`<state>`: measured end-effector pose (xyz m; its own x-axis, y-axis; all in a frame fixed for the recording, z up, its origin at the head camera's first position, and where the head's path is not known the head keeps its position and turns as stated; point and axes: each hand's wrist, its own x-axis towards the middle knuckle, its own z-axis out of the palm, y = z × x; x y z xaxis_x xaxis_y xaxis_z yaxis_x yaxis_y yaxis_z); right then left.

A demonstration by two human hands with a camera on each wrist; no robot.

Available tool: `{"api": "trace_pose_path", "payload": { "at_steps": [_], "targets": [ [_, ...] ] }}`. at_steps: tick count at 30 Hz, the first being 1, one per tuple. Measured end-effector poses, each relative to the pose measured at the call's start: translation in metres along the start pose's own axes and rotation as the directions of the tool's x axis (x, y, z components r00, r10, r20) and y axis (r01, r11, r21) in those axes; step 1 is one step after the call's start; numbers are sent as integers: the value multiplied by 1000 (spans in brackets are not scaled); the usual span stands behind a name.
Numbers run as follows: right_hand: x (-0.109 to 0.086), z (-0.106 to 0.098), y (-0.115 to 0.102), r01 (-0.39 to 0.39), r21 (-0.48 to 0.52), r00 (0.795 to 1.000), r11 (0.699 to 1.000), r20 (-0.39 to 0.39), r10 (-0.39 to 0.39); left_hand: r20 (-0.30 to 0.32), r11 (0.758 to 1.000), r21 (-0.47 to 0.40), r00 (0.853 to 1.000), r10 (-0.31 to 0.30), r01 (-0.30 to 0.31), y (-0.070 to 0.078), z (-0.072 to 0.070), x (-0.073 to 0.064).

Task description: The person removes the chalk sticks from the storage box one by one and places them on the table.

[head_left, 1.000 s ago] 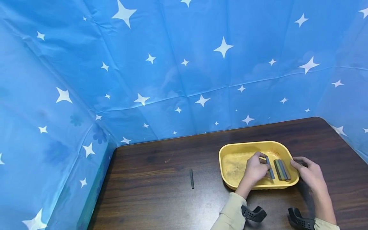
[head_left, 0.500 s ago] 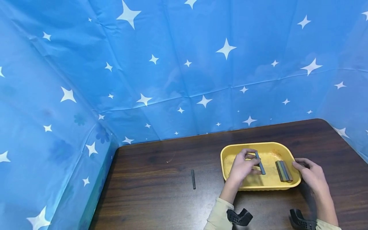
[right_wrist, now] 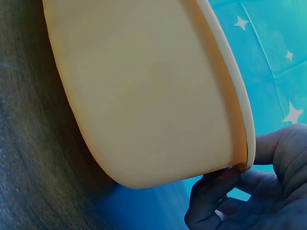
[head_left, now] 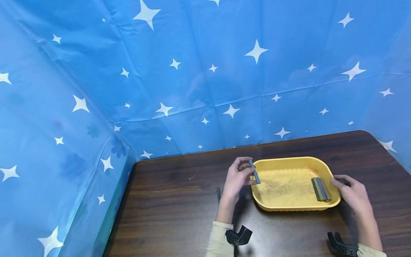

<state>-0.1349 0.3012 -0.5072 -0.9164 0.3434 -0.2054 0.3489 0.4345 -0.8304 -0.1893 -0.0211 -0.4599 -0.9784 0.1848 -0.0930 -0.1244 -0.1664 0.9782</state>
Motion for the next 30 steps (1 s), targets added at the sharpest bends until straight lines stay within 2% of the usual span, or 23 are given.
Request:
{"api": "trace_pose_path", "payload": {
  "at_steps": [6, 12, 16, 21, 27, 30],
  "targets": [
    [1, -3, 0, -2, 17, 1000, 1000, 18, 2, -85, 999, 36, 996, -13, 16, -3, -36, -4],
    [2, -3, -2, -27, 14, 1000, 1000, 6, 27, -131, 996, 83, 991, -28, 40, -10, -70, -11],
    [3, -3, -2, -31, 11, 999, 999, 7, 31, -161, 987, 144, 986, -43, 66, -18, -89, -17],
    [4, -2, 0, -39, 6, 999, 999, 1, 39, -179, 979, 190, 983, -43, 77, -29, -104, -23],
    [5, 0, 1, -47, 5, 999, 999, 2, 47, -255, 963, 256, 967, -19, 87, -38, -117, -25],
    [4, 0, 1, -51, 7, 999, 999, 8, 51, -273, 951, 296, 962, -11, 95, -41, -122, -25]
  ]
}}
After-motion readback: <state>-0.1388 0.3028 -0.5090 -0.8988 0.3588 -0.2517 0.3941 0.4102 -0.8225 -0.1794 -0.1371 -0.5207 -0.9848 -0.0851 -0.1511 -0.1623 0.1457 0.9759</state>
